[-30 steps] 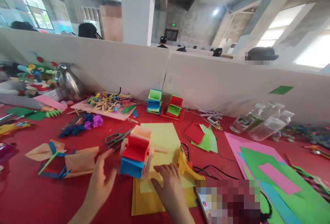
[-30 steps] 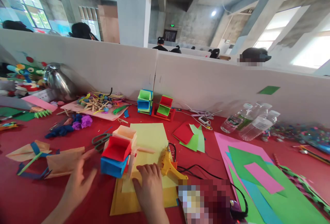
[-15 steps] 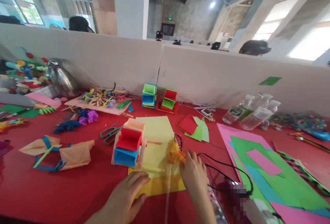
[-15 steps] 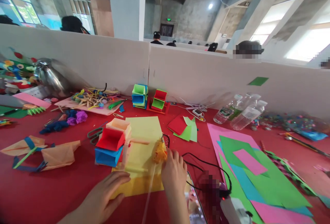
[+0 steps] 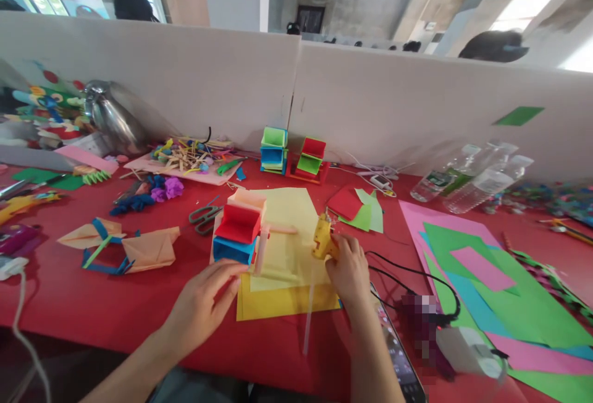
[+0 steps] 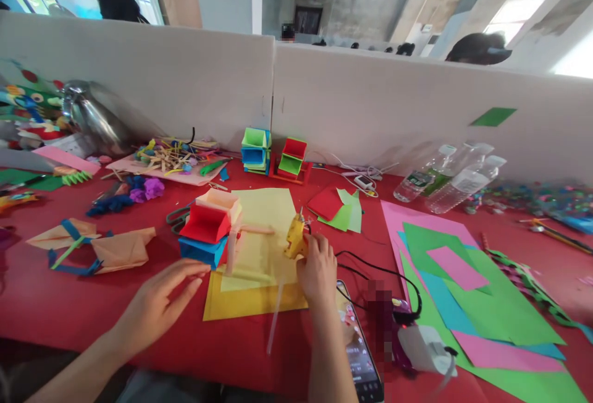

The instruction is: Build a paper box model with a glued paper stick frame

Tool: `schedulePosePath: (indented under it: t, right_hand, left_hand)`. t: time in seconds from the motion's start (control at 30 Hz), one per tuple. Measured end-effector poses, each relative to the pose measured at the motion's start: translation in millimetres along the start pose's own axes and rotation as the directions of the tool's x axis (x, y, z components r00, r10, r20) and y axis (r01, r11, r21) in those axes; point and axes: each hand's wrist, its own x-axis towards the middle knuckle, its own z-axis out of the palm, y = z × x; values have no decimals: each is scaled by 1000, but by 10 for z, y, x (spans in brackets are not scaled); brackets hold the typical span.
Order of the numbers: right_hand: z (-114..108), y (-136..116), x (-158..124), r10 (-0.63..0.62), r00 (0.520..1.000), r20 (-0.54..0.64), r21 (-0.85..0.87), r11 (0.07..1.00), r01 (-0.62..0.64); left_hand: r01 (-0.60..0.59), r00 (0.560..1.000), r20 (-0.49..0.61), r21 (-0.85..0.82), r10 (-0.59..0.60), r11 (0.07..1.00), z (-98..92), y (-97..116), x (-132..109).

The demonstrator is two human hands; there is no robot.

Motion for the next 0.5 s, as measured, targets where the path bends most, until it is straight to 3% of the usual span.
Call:
schedulePosePath:
  t: [0.13,0.23,0.37,0.5]
  right_hand:
    - [-121,-29,-3,26,981,-192,267,963,26]
    - [-205,-81,-37,106,958,-266,501,865,44]
    - [-235,-149,-98,352,931,-99,703,687,-185]
    - [-199,-167,-155,354,935,25,712,650,-265]
  left_hand:
    - [-36,966,256,40,24,999,-143,149,181]
    - [-167,912,395,111,111,980,-204,322,425]
    - [-340,851,460,111,255,934,-39,448,757]
    - [-383,845,405,4,348,924,312,331,843]
